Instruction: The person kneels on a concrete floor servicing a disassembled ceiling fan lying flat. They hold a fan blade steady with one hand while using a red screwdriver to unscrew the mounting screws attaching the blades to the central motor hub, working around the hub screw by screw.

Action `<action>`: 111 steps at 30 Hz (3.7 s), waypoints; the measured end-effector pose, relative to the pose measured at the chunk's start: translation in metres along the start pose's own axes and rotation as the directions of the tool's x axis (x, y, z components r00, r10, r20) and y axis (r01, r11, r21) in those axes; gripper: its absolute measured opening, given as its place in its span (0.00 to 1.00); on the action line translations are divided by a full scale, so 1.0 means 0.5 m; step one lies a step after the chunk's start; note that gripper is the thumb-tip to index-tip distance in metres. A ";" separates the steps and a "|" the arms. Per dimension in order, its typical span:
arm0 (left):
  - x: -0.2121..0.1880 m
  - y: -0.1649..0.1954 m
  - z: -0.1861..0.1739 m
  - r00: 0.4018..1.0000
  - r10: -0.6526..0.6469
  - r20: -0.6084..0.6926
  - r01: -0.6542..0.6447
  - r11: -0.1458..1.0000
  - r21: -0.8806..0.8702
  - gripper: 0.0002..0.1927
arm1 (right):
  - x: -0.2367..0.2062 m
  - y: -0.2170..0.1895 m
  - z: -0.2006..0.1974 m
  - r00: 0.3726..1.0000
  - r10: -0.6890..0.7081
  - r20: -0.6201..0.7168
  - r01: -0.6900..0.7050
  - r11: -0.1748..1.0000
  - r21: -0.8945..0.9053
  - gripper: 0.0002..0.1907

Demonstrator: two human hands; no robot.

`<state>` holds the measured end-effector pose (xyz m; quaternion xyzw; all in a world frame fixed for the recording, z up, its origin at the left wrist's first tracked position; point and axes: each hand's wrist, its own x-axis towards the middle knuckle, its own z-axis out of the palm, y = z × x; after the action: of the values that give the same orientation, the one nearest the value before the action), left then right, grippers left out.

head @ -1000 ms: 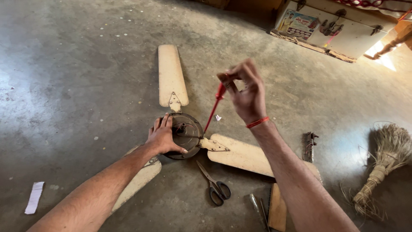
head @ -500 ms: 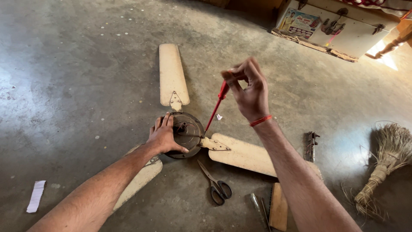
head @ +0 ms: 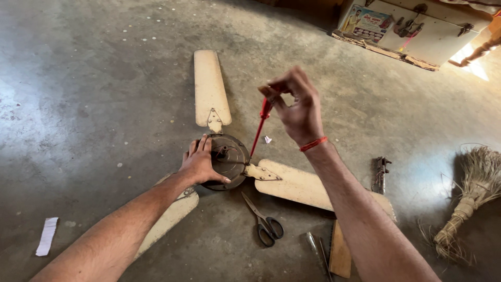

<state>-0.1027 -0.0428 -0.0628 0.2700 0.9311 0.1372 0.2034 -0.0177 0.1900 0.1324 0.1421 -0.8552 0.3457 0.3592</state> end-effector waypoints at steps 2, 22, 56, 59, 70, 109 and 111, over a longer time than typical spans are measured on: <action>-0.002 0.001 -0.001 1.000 0.004 -0.004 -0.004 1.000 -0.001 0.83 | -0.001 -0.005 -0.008 0.997 0.024 0.068 -0.032 0.993 0.114 0.05; 0.002 -0.016 0.009 1.000 0.003 -0.016 -0.003 1.000 -0.013 0.84 | -0.007 -0.078 0.012 0.963 0.245 -0.117 -0.263 0.948 -0.181 0.13; 0.015 -0.047 0.023 1.000 0.007 -0.001 -0.007 0.999 -0.040 0.84 | -0.095 -0.150 -0.043 0.977 0.127 -0.171 -0.156 0.974 -0.167 0.20; 0.013 -0.046 0.022 1.000 0.000 0.003 0.000 0.999 -0.045 0.83 | -0.094 -0.151 -0.041 0.977 0.128 -0.170 -0.157 0.973 -0.171 0.20; 0.013 -0.039 0.021 1.000 -0.001 -0.003 0.001 0.999 -0.035 0.83 | -0.087 -0.153 -0.034 0.992 0.046 -0.115 -0.081 0.943 -0.322 0.19; -0.026 -0.080 0.077 0.992 -0.111 -0.067 0.081 0.936 -0.342 0.80 | -0.099 -0.137 -0.026 0.987 -0.154 -0.049 0.155 0.988 0.013 0.08; -0.027 -0.090 0.080 0.994 -0.092 -0.062 0.065 0.935 -0.349 0.80 | -0.100 -0.140 -0.038 0.997 -0.058 0.051 0.049 0.986 0.162 0.08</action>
<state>-0.0944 -0.0813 -0.1103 0.1870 0.9096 0.3009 0.2171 0.0617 0.1522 0.1405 0.2028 -0.8301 0.3995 0.3320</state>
